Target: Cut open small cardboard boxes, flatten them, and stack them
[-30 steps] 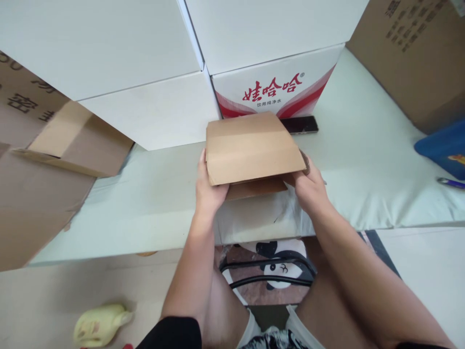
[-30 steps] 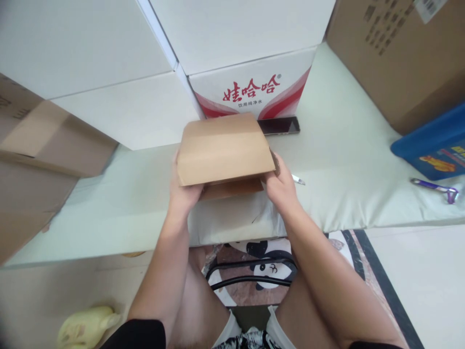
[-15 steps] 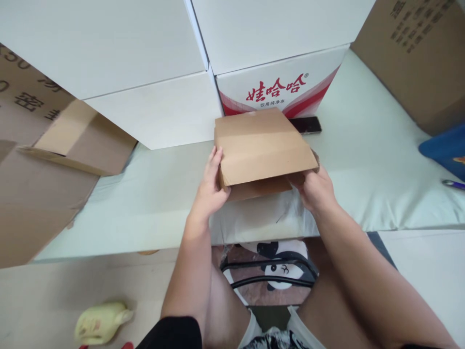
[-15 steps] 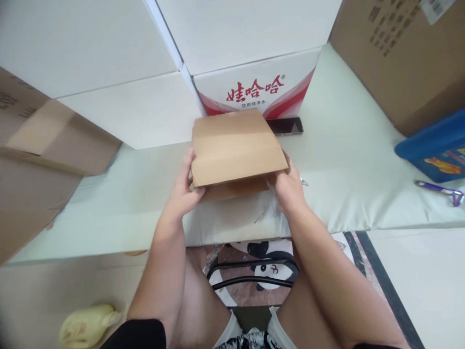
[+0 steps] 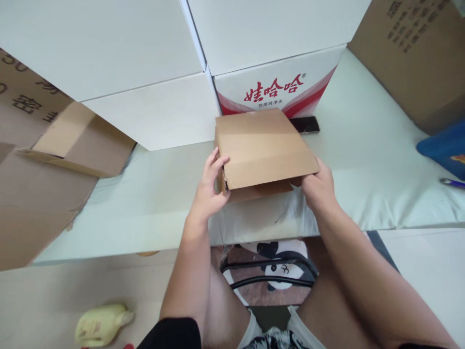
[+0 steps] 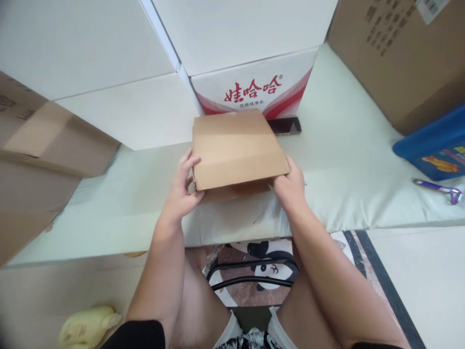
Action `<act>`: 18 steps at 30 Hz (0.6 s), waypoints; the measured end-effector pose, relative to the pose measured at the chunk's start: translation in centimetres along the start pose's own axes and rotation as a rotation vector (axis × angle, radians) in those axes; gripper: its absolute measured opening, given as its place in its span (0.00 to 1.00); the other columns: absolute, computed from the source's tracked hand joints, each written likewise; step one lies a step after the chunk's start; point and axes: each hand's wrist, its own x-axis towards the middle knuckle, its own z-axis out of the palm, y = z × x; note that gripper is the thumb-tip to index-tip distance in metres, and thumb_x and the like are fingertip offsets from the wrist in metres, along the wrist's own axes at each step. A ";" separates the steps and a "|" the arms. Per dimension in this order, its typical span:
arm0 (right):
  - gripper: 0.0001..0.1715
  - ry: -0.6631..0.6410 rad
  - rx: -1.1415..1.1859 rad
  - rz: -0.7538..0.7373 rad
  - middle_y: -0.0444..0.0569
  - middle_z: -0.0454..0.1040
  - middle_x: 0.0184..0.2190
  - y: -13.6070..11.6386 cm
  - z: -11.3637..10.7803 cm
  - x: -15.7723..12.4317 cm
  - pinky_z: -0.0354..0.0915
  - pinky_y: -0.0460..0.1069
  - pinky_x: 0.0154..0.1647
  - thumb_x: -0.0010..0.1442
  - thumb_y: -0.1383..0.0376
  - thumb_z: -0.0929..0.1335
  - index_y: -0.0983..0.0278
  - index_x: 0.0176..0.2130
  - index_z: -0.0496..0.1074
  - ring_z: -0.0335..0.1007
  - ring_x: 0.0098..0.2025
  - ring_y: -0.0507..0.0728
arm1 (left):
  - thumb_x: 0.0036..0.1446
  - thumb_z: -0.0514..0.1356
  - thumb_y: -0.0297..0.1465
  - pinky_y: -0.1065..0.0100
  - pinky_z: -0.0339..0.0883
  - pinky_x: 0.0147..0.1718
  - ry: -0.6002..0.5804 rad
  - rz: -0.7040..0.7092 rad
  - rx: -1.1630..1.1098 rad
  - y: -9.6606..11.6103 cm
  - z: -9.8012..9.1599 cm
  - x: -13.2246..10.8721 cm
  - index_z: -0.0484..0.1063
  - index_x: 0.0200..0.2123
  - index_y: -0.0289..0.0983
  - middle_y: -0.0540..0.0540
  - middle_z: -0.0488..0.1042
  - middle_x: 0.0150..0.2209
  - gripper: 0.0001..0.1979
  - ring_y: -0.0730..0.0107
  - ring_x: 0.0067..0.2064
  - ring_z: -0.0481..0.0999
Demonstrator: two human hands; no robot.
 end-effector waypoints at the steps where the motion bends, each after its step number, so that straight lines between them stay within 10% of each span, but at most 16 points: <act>1: 0.22 0.011 0.018 -0.001 0.51 0.80 0.44 0.1 -0.1 0.0 0.73 0.61 0.50 0.54 0.62 0.68 0.61 0.49 0.75 0.75 0.47 0.63 | 0.55 0.62 0.25 0.47 0.64 0.67 -0.010 0.007 0.000 -0.1 0.0 0.0 0.59 0.68 0.45 0.36 0.48 0.76 0.38 0.47 0.76 0.51; 10: 0.20 0.109 0.176 0.072 0.49 0.81 0.44 0.8 0.0 0.5 0.74 0.64 0.53 0.56 0.61 0.68 0.61 0.49 0.76 0.78 0.48 0.62 | 0.54 0.62 0.25 0.42 0.56 0.70 -0.168 -0.036 -0.030 0.0 -0.9 -0.3 0.55 0.72 0.49 0.41 0.42 0.78 0.43 0.45 0.78 0.45; 15: 0.26 0.173 0.191 -0.059 0.49 0.81 0.50 0.5 0.0 0.8 0.72 0.64 0.60 0.54 0.64 0.70 0.59 0.54 0.75 0.78 0.53 0.63 | 0.52 0.70 0.47 0.45 0.65 0.65 -0.227 -0.071 -0.275 -0.5 -1.0 -0.4 0.57 0.70 0.52 0.42 0.35 0.79 0.45 0.39 0.78 0.41; 18: 0.25 0.181 0.159 -0.166 0.49 0.80 0.53 -0.3 0.0 0.6 0.69 0.65 0.64 0.57 0.62 0.71 0.58 0.55 0.76 0.76 0.57 0.64 | 0.45 0.69 0.59 0.49 0.71 0.62 -0.037 -0.202 -0.503 -0.8 -0.8 -0.1 0.55 0.69 0.55 0.42 0.41 0.78 0.51 0.41 0.77 0.48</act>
